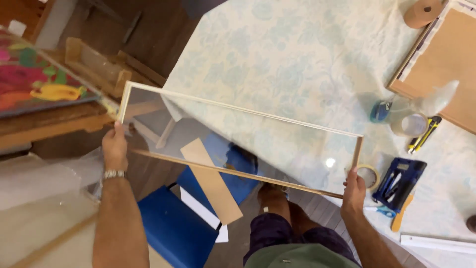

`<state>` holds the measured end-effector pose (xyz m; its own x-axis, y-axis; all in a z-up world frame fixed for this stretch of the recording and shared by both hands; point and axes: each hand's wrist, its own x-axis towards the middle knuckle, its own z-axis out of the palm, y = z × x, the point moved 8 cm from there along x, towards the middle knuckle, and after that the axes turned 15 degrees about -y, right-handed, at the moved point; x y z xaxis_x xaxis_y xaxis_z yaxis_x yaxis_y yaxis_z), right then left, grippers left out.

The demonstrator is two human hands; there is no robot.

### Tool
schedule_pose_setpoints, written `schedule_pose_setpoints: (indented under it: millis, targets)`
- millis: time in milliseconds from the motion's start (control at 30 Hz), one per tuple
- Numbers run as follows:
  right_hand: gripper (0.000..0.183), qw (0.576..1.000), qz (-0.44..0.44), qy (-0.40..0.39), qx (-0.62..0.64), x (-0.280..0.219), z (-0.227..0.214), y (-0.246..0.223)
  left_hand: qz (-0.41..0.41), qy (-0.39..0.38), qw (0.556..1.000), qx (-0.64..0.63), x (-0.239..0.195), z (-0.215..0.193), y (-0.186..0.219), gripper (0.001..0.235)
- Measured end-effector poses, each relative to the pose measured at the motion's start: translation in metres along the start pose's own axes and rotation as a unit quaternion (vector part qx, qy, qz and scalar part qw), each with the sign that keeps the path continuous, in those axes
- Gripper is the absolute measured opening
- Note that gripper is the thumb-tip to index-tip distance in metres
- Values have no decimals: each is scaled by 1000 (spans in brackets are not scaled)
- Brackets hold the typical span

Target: Applying masking tape to a wooden panel and using a brush to apply a finish to a wooden frame before assembly.

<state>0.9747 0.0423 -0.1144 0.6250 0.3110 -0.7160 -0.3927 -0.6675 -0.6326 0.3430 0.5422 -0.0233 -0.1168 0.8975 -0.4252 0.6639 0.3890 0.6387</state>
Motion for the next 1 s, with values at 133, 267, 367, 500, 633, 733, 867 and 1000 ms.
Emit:
schedule_pose_setpoints:
  millis: [133, 267, 367, 500, 633, 733, 867, 1000]
  targets:
    - [53, 997, 25, 46, 59, 52, 10, 28, 22, -19, 996, 88, 115, 69, 41, 61]
    - [51, 990, 52, 83, 103, 68, 38, 4, 41, -80, 990, 107, 187, 137, 95, 62]
    - [54, 990, 73, 99, 72, 60, 50, -9, -24, -130, 984, 123, 193, 172, 106, 58]
    - [53, 990, 56, 129, 17, 61, 52, -2, -58, -160, 979, 111, 194, 203, 121, 71]
    - [51, 990, 29, 137, -1, 76, 49, 26, -30, -147, 974, 167, 218, 220, 101, 64]
    - [43, 988, -16, 138, -67, 86, 44, 41, 42, -103, 977, 183, 235, 223, 79, 58]
    - [66, 988, -2, 139, -67, 71, 50, 10, 128, -29, 971, 198, 233, 220, 66, 41]
    - [73, 986, 14, 99, -135, 60, 57, -22, 98, -60, 982, 152, 201, 220, 87, 59]
